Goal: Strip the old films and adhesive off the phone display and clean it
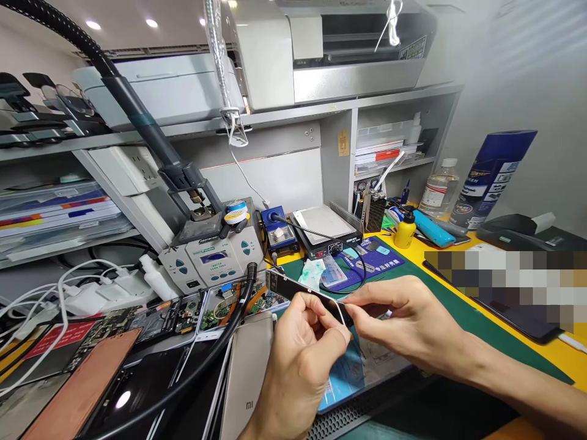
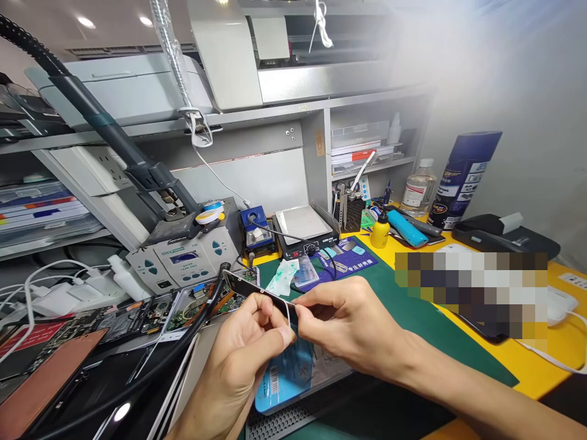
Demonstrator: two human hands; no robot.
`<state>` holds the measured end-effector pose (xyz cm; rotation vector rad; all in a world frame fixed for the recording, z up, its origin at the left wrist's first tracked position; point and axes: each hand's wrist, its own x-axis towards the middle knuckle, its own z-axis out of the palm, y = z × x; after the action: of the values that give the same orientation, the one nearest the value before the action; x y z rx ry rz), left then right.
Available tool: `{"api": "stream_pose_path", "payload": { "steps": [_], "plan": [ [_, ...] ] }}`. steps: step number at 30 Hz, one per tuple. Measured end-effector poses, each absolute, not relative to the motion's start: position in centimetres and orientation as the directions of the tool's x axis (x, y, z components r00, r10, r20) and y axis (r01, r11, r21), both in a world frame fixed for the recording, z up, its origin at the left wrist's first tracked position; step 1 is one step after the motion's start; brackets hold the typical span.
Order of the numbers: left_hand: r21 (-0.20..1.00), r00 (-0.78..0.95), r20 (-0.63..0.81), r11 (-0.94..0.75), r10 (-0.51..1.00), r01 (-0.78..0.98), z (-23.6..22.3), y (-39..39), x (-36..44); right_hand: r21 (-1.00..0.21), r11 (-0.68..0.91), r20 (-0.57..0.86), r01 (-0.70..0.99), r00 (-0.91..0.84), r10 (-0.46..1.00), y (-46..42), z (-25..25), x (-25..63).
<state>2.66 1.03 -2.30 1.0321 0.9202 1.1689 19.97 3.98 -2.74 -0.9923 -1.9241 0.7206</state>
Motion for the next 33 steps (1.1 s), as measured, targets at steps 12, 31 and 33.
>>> {"api": "stream_pose_path", "payload": {
  "steps": [12, 31, 33],
  "plan": [
    [0.988, 0.051, -0.076, 0.082, 0.996, -0.132, -2.5, 0.9, 3.1, -0.617, 0.713, 0.588, 0.332, -0.407, 0.699, 3.9, -3.0, 20.1],
    [0.964, 0.041, 0.178, -0.183, 0.983, 0.192, -2.6, 0.3, 2.8, -0.453, 0.791, 0.666, 0.412, -0.434, 0.607, 4.0, -2.9, 19.9],
    [0.789, -0.052, 0.515, -0.45, 0.856, 0.419, -2.1, 0.1, 2.2, -0.506, 0.748, 0.648, 0.43, -0.383, 0.658, 4.1, -2.6, 20.3]
  ]
}}
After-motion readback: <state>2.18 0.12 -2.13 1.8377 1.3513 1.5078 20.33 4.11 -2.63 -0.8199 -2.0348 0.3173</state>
